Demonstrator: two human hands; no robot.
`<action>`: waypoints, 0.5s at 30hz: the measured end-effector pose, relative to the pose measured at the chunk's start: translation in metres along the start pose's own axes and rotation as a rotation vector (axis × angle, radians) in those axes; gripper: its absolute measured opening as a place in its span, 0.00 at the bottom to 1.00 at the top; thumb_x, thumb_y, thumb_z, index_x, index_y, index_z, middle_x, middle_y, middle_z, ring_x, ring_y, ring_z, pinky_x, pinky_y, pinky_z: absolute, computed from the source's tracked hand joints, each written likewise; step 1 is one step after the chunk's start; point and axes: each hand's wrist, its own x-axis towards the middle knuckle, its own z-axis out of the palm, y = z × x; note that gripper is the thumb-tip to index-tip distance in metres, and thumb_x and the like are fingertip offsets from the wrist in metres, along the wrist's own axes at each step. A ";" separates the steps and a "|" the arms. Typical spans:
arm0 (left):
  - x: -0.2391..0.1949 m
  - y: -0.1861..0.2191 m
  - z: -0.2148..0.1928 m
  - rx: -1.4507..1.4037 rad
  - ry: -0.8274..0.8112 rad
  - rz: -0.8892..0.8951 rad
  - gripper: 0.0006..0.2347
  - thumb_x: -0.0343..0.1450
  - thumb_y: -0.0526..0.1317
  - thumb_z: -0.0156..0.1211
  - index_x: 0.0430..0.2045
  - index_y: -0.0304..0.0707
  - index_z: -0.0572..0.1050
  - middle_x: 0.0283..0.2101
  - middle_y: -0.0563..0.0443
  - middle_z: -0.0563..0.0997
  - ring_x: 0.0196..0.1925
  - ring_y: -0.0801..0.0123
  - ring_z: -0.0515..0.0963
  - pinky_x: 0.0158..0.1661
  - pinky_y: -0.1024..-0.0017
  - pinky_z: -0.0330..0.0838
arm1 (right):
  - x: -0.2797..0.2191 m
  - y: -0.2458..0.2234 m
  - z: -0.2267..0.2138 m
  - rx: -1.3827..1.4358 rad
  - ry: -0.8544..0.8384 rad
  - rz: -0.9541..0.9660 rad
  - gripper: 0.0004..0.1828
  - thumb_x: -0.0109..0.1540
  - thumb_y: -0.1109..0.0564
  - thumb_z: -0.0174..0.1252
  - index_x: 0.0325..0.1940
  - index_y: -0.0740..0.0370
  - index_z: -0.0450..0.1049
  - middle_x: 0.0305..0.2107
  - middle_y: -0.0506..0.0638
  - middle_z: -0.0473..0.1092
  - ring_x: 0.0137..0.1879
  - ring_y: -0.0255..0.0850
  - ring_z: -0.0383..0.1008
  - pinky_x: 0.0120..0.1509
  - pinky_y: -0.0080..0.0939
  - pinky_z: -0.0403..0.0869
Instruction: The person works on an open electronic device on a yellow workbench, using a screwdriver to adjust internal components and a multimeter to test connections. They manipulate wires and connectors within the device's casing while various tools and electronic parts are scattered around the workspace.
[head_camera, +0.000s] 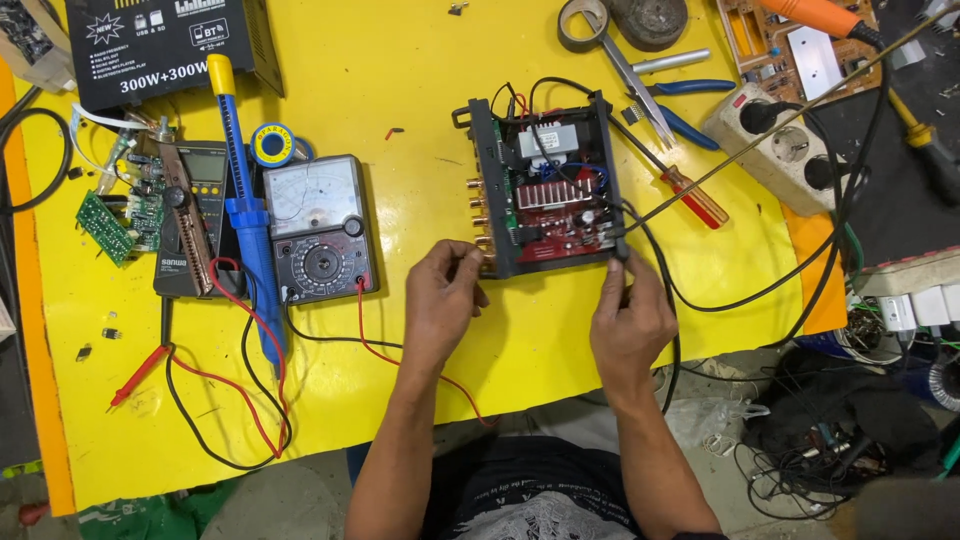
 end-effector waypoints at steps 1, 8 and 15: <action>0.000 0.004 -0.004 0.012 0.048 -0.003 0.10 0.77 0.33 0.51 0.39 0.20 0.76 0.27 0.39 0.73 0.24 0.62 0.79 0.25 0.70 0.78 | -0.005 -0.007 0.000 0.011 -0.008 0.002 0.08 0.71 0.64 0.60 0.53 0.68 0.78 0.32 0.59 0.78 0.24 0.48 0.75 0.26 0.43 0.73; 0.029 0.000 -0.019 0.423 0.303 0.199 0.19 0.79 0.48 0.42 0.44 0.34 0.79 0.37 0.47 0.63 0.38 0.68 0.76 0.27 0.74 0.88 | -0.052 -0.057 -0.007 0.121 -0.304 -0.141 0.25 0.71 0.55 0.54 0.68 0.73 0.62 0.52 0.68 0.74 0.22 0.35 0.70 0.20 0.31 0.71; 0.071 0.001 -0.025 0.390 0.354 0.337 0.24 0.81 0.50 0.40 0.64 0.29 0.68 0.40 0.45 0.65 0.38 0.66 0.76 0.39 0.66 0.74 | -0.045 -0.078 0.006 0.243 -0.334 -0.213 0.27 0.67 0.61 0.58 0.69 0.76 0.64 0.57 0.71 0.73 0.42 0.52 0.85 0.34 0.40 0.79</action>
